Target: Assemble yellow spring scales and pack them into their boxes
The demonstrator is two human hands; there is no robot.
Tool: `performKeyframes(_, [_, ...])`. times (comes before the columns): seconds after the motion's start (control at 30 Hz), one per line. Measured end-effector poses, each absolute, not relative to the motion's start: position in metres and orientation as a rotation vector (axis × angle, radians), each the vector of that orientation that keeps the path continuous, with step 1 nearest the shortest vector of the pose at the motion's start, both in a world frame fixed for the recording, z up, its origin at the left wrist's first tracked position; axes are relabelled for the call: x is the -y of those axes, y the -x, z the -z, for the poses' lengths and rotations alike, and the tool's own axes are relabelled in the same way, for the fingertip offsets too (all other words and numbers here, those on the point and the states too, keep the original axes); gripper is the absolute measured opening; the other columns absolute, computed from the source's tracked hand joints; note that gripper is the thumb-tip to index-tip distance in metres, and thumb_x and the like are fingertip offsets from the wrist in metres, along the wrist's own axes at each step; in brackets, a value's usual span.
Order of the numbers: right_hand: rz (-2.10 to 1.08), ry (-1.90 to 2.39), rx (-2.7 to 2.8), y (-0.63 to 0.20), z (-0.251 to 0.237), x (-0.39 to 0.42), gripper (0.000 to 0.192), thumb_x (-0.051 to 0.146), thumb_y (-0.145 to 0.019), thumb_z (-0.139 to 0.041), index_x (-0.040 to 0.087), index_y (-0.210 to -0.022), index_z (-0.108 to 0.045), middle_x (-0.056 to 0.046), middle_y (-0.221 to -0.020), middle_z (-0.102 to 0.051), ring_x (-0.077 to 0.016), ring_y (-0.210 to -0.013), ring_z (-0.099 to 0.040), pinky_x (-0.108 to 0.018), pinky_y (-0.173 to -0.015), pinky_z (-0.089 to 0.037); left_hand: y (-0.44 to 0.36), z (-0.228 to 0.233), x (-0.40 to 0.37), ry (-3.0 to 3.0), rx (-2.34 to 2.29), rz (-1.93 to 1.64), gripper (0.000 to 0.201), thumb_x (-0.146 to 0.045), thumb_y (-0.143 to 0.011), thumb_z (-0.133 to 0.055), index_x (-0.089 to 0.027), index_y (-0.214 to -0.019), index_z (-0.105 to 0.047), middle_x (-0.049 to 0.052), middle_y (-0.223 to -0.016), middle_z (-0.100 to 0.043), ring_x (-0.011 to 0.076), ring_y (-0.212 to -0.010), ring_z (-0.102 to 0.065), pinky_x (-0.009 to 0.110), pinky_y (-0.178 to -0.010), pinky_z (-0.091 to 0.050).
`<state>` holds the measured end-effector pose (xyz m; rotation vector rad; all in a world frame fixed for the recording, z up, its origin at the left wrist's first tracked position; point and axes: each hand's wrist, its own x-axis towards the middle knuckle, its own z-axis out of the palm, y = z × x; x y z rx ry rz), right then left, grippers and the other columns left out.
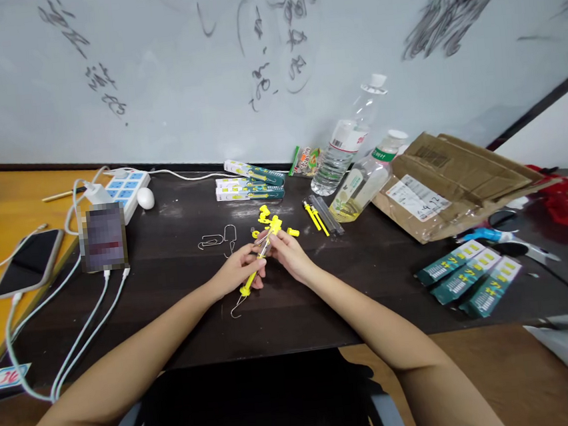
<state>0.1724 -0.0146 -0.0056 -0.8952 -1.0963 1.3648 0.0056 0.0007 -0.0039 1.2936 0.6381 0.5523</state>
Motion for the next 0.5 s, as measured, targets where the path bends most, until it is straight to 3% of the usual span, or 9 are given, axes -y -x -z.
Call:
performKeyframes(0.13, [-1.275, 0.884, 0.961, -0.184, 0.002, 0.007, 0.031, 0.05, -0.077, -0.064, 0.021, -0.09, -0.061, -0.001, -0.08, -0.064, -0.0137, -0.076, -0.06, -0.025, -0.065, -0.047, -0.006, 0.004, -0.001, -1.207, -0.629, -0.484, 0.046, -0.051, -0.083, -0.057, -0.017, -0.112, -0.046, 0.005, -0.084, -0.067, 0.0149, -0.06, -0.068, 0.025, -0.057, -0.053])
performKeyframes(0.23, [-1.266, 0.846, 0.886, -0.197, -0.002, -0.001, 0.031, 0.05, -0.08, -0.06, 0.022, -0.094, -0.06, -0.001, -0.08, -0.064, -0.0131, -0.075, -0.059, -0.024, -0.064, -0.047, -0.005, 0.005, -0.002, -1.169, -0.574, -0.408, 0.05, -0.049, -0.081, -0.061, -0.016, -0.114, -0.046, 0.009, -0.091, -0.068, 0.0164, -0.064, -0.069, 0.026, -0.06, -0.053])
performKeyframes(0.37, [-1.425, 0.754, 0.846, -0.203, -0.005, -0.004, 0.034, 0.049, -0.084, -0.052, 0.022, -0.104, -0.06, -0.001, -0.081, -0.066, -0.0129, -0.069, -0.059, -0.026, -0.065, -0.048, -0.005, 0.006, 0.001, -1.198, -0.493, -0.371, 0.053, -0.044, -0.077, -0.067, -0.015, -0.116, -0.044, 0.008, -0.088, -0.068, 0.0165, -0.068, -0.069, 0.028, -0.065, -0.054])
performKeyframes(0.5, [-1.522, 0.682, 0.836, -0.2, -0.007, -0.001, 0.037, 0.045, -0.088, -0.043, 0.021, -0.111, -0.058, -0.003, -0.085, -0.067, -0.0143, -0.067, -0.06, -0.029, -0.064, -0.048, -0.006, 0.008, 0.004, -1.294, -0.57, -0.413, 0.052, -0.039, -0.078, -0.067, -0.018, -0.118, -0.042, 0.003, -0.084, -0.066, 0.0128, -0.054, -0.066, 0.025, -0.053, -0.053])
